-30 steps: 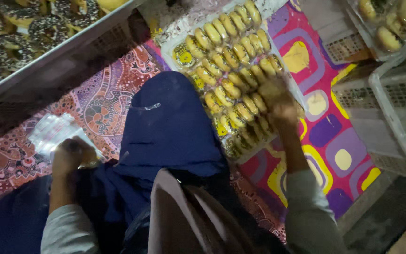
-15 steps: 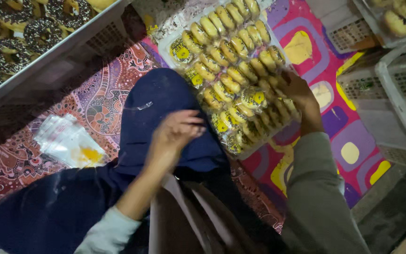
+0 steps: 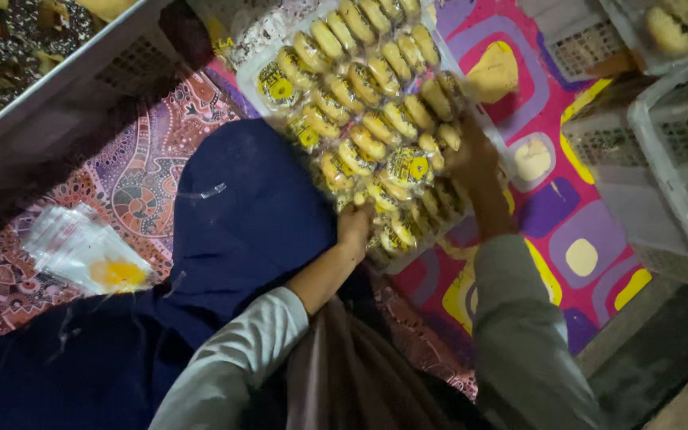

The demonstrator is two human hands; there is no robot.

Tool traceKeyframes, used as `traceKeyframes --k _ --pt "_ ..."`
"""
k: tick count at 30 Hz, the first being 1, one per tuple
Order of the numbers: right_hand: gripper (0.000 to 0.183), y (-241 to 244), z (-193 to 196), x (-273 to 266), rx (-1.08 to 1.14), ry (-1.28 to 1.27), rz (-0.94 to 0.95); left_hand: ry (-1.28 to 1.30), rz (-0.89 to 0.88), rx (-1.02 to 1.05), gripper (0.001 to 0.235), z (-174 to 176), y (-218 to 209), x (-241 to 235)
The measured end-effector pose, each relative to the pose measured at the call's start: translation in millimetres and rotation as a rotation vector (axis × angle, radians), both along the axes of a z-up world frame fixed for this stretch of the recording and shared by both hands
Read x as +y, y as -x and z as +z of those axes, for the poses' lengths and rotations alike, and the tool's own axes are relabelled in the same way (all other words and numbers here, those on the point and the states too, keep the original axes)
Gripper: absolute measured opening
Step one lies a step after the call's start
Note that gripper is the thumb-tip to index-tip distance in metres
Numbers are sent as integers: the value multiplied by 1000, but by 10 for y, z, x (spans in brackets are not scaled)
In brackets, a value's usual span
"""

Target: The person sits on a patterned mat and packages donuts by placing them into small clear plastic bags. They pick donuts from a metal tray, insert them into bags, and place the sealed packages into a white crate.

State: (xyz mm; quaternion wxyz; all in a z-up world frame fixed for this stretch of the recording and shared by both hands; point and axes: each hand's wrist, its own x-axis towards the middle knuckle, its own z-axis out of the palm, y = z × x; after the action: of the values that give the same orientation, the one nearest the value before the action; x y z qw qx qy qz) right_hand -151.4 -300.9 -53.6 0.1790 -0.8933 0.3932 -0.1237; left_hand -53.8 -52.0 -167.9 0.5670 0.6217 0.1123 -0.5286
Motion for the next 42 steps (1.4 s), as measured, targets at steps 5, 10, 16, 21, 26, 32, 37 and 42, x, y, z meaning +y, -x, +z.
traceKeyframes --k 5,10,16,21,26,32,37,42 --pt "71 -53 213 -14 -26 140 29 73 48 98 37 25 88 -266" --pt "60 -114 672 91 -107 78 213 -31 -110 109 37 361 -66 -288" --pt "81 -301 957 728 -135 27 374 90 -127 -260 29 1067 26 363" --pt "80 -444 817 828 -69 30 339 -6 -156 -643 40 1000 -21 357" --pt "66 -368 823 697 -223 -136 208 -62 1 -228 59 748 -9 20" --pt "78 -336 1030 1269 -362 11 100 75 23 -109 64 1206 -183 253" --pt "76 -281 966 1815 -251 2 322 418 121 227 42 1722 -474 633" --pt "63 -277 720 1570 -156 4 88 543 19 381 41 2008 -659 737"
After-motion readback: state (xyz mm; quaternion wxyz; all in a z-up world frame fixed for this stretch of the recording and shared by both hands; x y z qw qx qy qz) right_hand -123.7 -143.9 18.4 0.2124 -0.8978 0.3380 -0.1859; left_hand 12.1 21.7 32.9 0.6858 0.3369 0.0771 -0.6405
